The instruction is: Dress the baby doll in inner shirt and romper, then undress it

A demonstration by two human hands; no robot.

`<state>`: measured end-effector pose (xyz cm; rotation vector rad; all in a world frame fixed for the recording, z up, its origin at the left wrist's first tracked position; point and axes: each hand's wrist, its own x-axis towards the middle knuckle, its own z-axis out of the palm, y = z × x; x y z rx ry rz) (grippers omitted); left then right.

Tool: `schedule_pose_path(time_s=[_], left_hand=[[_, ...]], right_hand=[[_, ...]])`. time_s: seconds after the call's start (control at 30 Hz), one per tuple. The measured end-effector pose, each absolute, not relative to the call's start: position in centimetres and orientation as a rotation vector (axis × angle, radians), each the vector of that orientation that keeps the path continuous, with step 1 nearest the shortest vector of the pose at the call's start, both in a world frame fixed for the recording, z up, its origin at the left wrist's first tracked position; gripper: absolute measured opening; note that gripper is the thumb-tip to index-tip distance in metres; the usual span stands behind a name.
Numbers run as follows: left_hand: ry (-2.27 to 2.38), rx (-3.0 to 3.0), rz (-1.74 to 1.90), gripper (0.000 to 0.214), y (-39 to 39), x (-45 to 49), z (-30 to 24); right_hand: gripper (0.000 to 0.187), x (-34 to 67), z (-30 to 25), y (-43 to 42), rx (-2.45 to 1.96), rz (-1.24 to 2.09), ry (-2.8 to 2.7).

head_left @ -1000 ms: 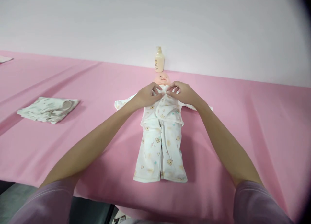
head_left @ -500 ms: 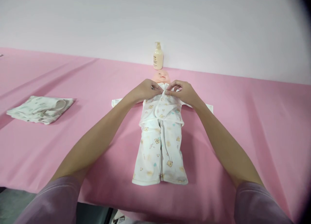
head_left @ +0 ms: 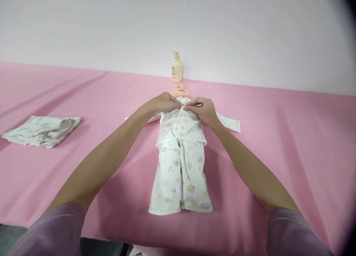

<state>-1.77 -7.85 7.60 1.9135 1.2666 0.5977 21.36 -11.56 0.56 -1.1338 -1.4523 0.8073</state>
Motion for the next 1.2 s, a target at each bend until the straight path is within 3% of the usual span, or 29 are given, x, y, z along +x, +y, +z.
schedule_pose_path(time_s=[0.37,0.6,0.9,1.07,1.2], left_hand=[[1.337,1.880,0.503,0.013,-7.1,-1.7,7.2],[1.186,1.735,0.692,0.018,-7.7,-1.9,5.3],[1.221,1.832,0.862,0.044,-9.9,-0.5,4.6],[1.201,1.777,0.876,0.027,-9.4,-0.4,4.3],[1.251,1.741,0.818,0.029,-9.1,-0.6,4.7]], right_hand=[[0.046,22.1,0.3,-11.3,-1.048,1.014,-1.493],[0.029,21.4,-0.4,-11.2,-1.088,0.642,-1.579],[0.005,20.3,-0.4,-11.7,-1.104,0.302,-1.668],[0.014,20.6,-1.2,-11.7,-1.072,0.423,-1.592],[0.029,21.1,-1.3,-11.5,-1.040,0.476,-1.584]])
